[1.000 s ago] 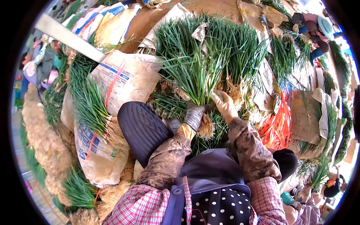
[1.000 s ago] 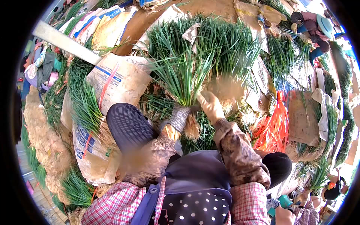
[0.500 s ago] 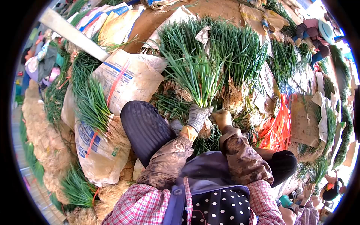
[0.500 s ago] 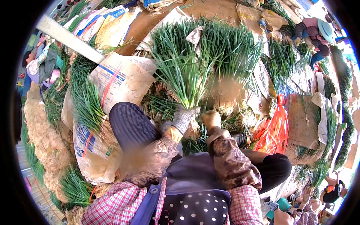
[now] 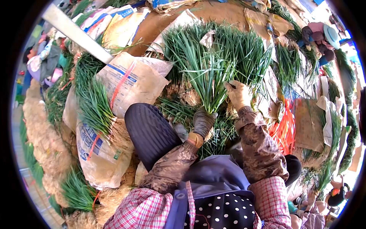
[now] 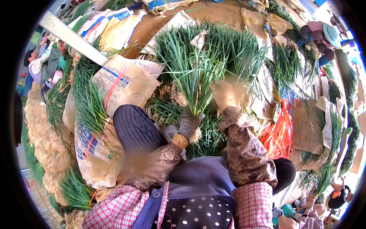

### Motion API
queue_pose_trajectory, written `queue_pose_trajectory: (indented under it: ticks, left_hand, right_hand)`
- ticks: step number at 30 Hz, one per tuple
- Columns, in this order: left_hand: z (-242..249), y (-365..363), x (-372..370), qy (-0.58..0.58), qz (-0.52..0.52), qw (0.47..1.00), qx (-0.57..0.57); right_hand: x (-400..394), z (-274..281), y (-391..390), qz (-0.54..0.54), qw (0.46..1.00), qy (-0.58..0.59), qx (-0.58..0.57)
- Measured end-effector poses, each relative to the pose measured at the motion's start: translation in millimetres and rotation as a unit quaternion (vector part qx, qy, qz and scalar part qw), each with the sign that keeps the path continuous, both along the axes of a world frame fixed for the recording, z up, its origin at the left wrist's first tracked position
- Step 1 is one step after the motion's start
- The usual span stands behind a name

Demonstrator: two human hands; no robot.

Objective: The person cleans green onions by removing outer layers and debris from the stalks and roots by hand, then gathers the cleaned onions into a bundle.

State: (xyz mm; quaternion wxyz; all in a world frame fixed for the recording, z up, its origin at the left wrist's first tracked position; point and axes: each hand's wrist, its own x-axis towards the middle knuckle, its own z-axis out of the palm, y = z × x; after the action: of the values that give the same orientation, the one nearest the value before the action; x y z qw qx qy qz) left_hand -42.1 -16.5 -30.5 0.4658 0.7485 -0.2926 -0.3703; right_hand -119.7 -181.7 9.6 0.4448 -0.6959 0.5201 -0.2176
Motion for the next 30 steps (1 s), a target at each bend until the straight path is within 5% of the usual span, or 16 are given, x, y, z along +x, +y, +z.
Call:
queue_pose_trajectory:
  ticks: [2, 4, 5, 7, 10, 12, 14, 15, 16, 18, 19, 20, 21, 23, 27, 30]
  left_hand:
    - [14, 4, 4, 0.006, -0.004, 1.0, -0.004]
    - [23, 3, 7, 0.014, -0.03, 0.999, 0.014]
    - [7, 3, 3, -0.096, -0.03, 0.994, -0.031]
    - [35, 4, -1, 0.26, -0.011, 0.964, 0.057]
    - [65, 14, 5, 0.459, -0.03, 0.888, -0.012]
    - [71, 25, 13, 0.498, -0.045, 0.864, -0.063]
    - [99, 32, 33, 0.464, -0.036, 0.876, -0.127]
    - [116, 30, 48, 0.458, -0.028, 0.878, -0.14]
    - [87, 18, 68, 0.489, -0.02, 0.851, -0.189]
    - [89, 11, 90, 0.507, 0.036, 0.798, -0.325]
    - [120, 12, 96, 0.488, 0.084, 0.765, -0.411]
    - [113, 13, 106, 0.47, 0.123, 0.771, -0.411]
    - [106, 12, 112, 0.452, 0.163, 0.776, -0.41]
    - [96, 6, 110, 0.46, 0.15, 0.782, -0.392]
    - [40, -4, 91, 0.539, 0.253, 0.79, -0.143]
    - [19, -15, 59, 0.488, 0.232, 0.841, -0.038]
  right_hand:
    - [-10, -11, -7, 0.064, 0.99, 0.058, -0.114]
    - [-17, 45, 11, 0.181, 0.921, 0.214, -0.272]
    - [-20, 34, 2, 0.174, 0.922, 0.252, -0.238]
    - [-35, -19, -22, 0.156, 0.916, 0.319, -0.185]
    - [-59, -108, -46, 0.116, 0.837, 0.375, -0.382]
    - [-37, 11, -9, 0.034, 0.942, 0.312, -0.121]
    - [-52, -5, -4, 0.062, 0.952, 0.196, -0.226]
    - [-63, -24, 0, 0.054, 0.946, 0.258, -0.189]
    - [-73, -43, 3, 0.052, 0.933, 0.322, -0.152]
    - [-100, -89, 27, 0.123, 0.943, 0.217, -0.219]
    - [-101, -82, 47, 0.171, 0.945, 0.226, -0.165]
    - [-86, -50, 64, 0.225, 0.905, 0.361, 0.021]
    - [-74, -60, 66, 0.395, 0.747, 0.517, 0.138]
    - [-79, -43, 84, 0.509, 0.701, 0.483, 0.126]
    - [-50, -40, 42, 0.175, 0.909, 0.373, -0.064]
    - [-13, -24, -17, 0.085, 0.874, 0.467, -0.102]
